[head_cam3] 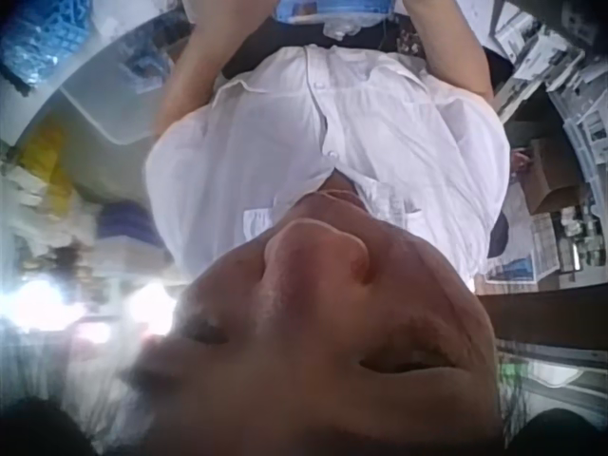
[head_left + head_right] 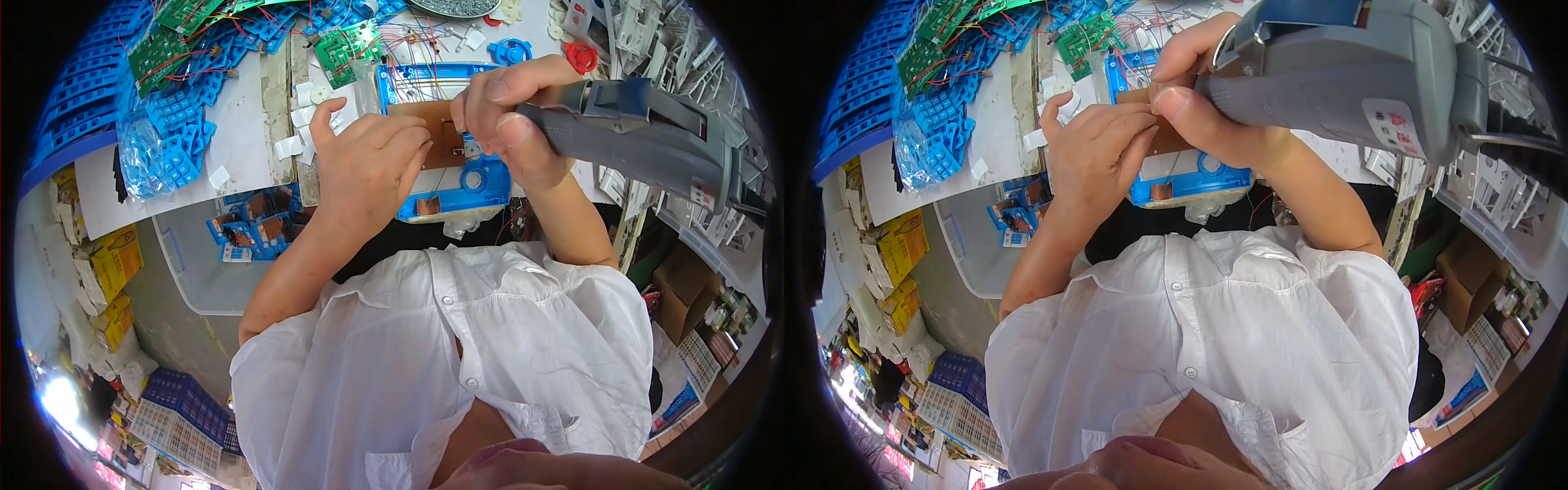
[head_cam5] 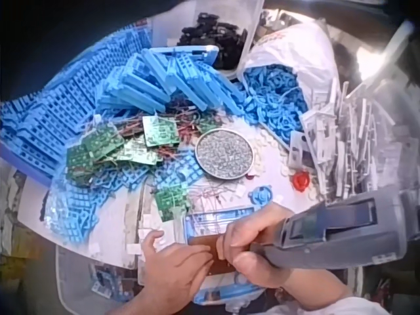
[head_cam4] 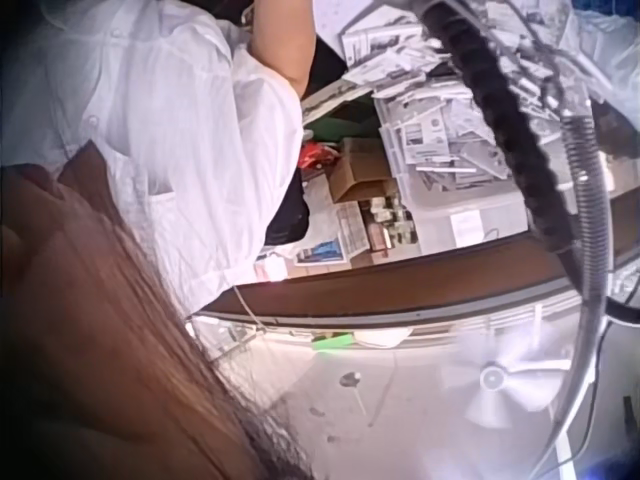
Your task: Assembling electronic components and wires into a blue plastic housing using glue.
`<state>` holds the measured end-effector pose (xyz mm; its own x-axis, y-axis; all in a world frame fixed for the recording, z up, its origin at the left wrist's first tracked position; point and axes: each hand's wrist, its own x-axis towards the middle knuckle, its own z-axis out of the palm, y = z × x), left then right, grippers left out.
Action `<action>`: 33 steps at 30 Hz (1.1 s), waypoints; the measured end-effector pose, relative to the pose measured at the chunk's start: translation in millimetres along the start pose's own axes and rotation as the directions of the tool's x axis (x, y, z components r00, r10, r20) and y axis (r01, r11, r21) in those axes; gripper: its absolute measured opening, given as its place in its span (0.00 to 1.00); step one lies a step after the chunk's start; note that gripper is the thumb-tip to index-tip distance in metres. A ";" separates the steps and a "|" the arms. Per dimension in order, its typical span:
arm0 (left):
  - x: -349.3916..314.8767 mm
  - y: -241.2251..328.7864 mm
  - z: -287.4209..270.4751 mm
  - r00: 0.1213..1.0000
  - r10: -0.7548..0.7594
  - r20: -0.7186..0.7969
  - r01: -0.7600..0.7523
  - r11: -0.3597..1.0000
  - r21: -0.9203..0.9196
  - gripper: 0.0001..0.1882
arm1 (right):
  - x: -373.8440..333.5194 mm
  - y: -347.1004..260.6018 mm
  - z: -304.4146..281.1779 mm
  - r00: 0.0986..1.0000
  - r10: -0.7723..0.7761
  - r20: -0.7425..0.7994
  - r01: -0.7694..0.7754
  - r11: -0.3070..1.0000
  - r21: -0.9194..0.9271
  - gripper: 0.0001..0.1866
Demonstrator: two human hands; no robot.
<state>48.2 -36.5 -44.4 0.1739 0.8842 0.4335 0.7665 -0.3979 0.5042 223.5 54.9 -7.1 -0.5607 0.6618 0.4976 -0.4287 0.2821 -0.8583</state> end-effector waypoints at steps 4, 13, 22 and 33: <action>-1.1 -0.8 1.2 1.000 0.014 0.008 -0.014 1.000 0.004 0.06 | -2.2 5.8 0.3 0.998 -0.044 -0.041 0.047 0.996 0.074 0.11; -4.0 -1.9 2.5 0.999 0.025 0.030 -0.026 0.999 0.029 0.06 | -4.8 3.1 4.1 0.999 -0.037 -0.031 0.038 0.999 0.004 0.12; -5.5 -1.2 4.6 1.000 0.024 0.010 -0.025 0.999 0.027 0.06 | 3.9 5.1 -9.9 0.982 -0.177 0.064 0.168 0.978 0.122 0.13; -10.2 -3.1 7.0 0.995 -0.009 -0.096 0.002 0.997 -0.078 0.08 | 10.0 -24.8 11.1 1.000 0.001 0.028 -0.005 0.989 0.151 0.13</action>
<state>48.4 -42.5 -55.6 0.1068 0.8605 0.4981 0.7163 -0.4141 0.5617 220.6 46.8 20.5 -0.5808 0.6426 0.4998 -0.5277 0.1703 -0.8322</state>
